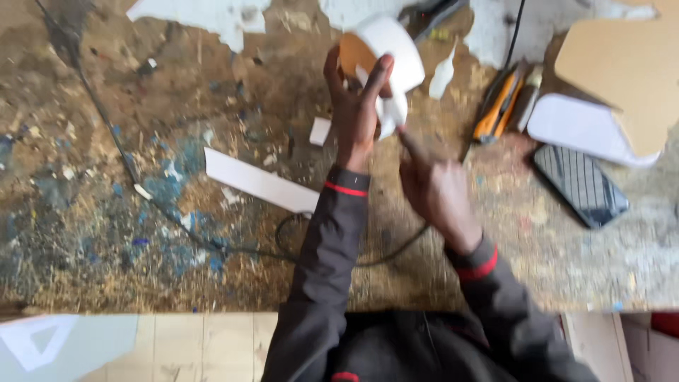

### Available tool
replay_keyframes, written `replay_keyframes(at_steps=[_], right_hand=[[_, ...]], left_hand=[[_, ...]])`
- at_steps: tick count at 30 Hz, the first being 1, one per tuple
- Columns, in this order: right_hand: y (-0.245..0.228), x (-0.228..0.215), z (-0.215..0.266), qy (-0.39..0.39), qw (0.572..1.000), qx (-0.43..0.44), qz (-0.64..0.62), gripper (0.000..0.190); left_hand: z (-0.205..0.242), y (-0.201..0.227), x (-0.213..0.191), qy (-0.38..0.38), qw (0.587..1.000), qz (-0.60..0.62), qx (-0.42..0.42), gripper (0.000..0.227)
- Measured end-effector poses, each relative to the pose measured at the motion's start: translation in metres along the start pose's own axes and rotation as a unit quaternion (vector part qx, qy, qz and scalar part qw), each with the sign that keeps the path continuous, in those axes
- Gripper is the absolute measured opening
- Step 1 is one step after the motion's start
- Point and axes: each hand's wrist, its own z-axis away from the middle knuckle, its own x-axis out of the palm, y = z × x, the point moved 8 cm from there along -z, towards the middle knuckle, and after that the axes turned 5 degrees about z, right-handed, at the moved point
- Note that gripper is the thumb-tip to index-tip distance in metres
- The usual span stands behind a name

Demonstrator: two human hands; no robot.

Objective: The person holds a curved cardboard piece with a printed logo and repeatedly rubs its edges and surfaces with a metal file. The person rotates the piece to access different sides while filing.

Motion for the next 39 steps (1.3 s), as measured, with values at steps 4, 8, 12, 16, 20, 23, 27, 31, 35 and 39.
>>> replay_keyframes(at_steps=[4,8,12,16,20,23,27,31,35,39], right_hand=[[-0.006,0.003,0.010,-0.022,0.997,0.041,-0.062,0.056],[-0.016,-0.006,0.014,-0.038,0.997,0.010,-0.061,0.060],[0.011,0.001,-0.007,-0.017,1.000,0.006,-0.025,0.057],[-0.013,-0.005,0.000,-0.018,0.999,-0.047,-0.006,0.058],[-0.004,0.007,0.001,-0.044,0.999,-0.014,-0.006,0.060],[-0.015,-0.004,-0.010,0.003,0.999,-0.022,-0.025,0.058],[-0.010,-0.020,-0.007,0.008,0.996,0.021,-0.091,0.054],[-0.004,-0.008,-0.007,-0.026,0.998,0.029,-0.054,0.053],[-0.018,-0.014,0.019,-0.027,0.998,0.037,-0.053,0.052],[0.012,-0.007,-0.012,0.020,0.999,0.009,-0.023,0.050]], left_hand=[[-0.001,-0.012,-0.011,0.014,1.000,-0.002,-0.008,0.131],[-0.001,-0.013,-0.014,0.000,1.000,0.012,-0.010,0.125],[-0.020,-0.032,-0.019,0.003,0.993,0.113,-0.028,0.136],[-0.026,-0.024,-0.013,-0.017,0.993,0.109,-0.031,0.139],[-0.017,-0.033,-0.020,-0.010,0.996,0.084,-0.028,0.119],[-0.032,-0.024,-0.016,-0.015,0.997,0.071,0.019,0.123],[-0.010,-0.028,-0.015,0.010,0.999,0.047,0.019,0.125],[-0.013,-0.004,0.000,0.022,0.999,0.033,0.007,0.126],[0.004,-0.019,-0.011,0.012,0.998,0.051,0.022,0.120],[-0.026,-0.041,-0.019,0.014,0.999,0.049,-0.003,0.123]])
